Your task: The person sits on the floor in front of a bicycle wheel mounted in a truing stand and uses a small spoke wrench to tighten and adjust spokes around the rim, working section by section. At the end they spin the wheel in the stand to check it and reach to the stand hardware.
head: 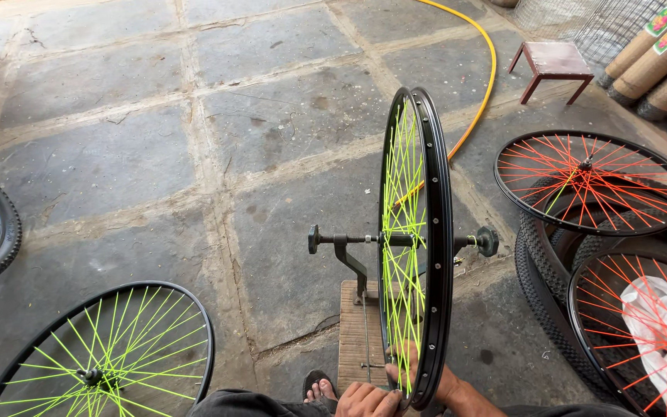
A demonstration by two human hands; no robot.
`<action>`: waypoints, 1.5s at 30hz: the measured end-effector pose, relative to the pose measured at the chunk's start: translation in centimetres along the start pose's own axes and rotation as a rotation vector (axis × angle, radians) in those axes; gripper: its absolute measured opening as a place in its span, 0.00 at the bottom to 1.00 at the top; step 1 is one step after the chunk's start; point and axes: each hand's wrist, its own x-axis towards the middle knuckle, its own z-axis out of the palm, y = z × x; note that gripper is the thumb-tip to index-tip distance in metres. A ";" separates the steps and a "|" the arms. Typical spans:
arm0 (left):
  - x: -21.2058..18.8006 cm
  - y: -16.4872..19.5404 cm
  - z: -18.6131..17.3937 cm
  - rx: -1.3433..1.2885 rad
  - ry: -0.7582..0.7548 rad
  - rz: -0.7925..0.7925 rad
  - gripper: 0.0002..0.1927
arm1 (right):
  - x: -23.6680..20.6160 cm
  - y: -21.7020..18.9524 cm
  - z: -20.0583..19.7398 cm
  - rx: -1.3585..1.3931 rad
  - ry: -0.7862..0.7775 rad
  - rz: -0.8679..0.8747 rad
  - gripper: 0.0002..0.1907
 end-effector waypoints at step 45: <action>-0.2 2.4 -4.9 -0.208 0.027 -0.108 0.15 | 0.3 1.8 -1.3 0.591 -0.311 0.741 0.17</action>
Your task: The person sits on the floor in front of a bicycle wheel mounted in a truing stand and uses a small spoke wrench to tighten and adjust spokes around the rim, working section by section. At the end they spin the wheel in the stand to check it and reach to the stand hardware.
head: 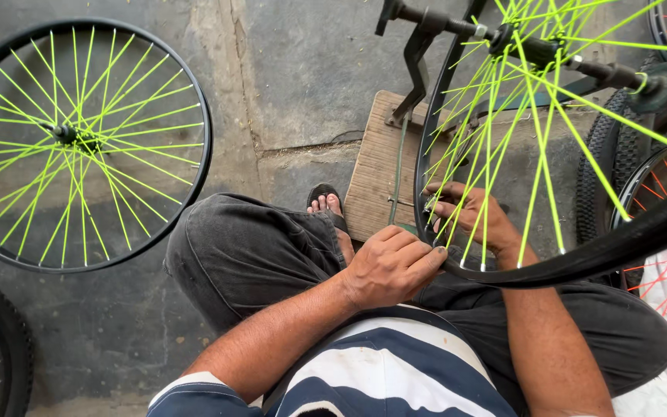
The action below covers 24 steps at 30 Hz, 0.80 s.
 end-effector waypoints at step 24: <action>-0.4 -0.1 0.5 0.038 -0.047 -0.029 0.15 | -2.4 0.9 3.1 -0.155 0.437 -0.262 0.11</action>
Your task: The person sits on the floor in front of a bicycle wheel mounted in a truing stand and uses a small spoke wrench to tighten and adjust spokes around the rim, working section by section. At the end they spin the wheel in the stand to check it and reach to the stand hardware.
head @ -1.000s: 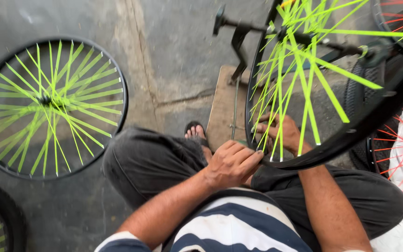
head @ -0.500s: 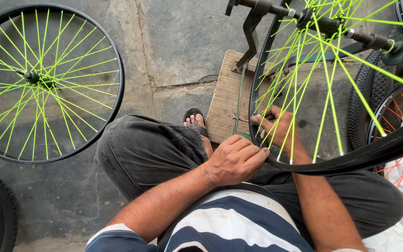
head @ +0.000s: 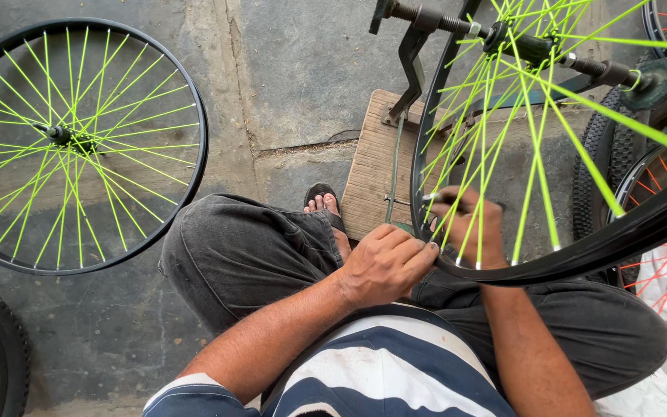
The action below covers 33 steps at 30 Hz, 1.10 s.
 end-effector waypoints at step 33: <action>-0.2 -0.1 0.3 -0.038 0.039 0.033 0.17 | 5.3 1.5 -0.2 0.101 -0.430 0.202 0.23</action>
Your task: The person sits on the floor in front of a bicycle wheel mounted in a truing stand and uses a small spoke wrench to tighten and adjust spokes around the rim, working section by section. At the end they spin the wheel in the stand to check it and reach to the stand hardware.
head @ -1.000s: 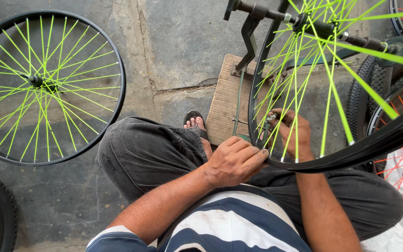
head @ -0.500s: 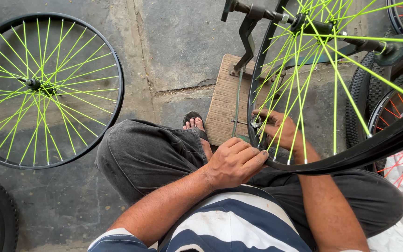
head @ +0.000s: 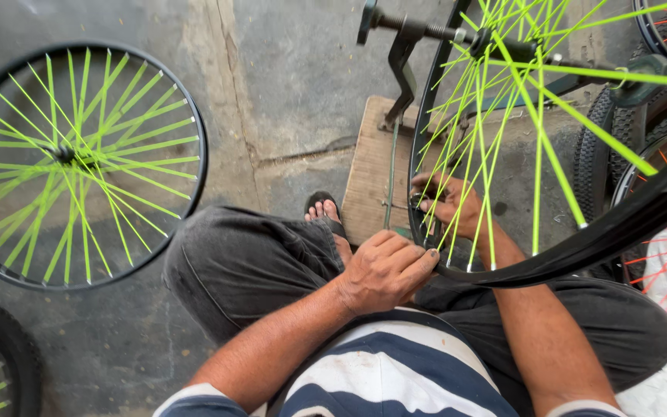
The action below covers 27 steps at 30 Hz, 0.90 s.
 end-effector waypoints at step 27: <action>2.3 1.0 1.3 0.256 -0.275 -0.314 0.17 | -9.5 9.1 -4.5 -0.579 0.711 -0.159 0.11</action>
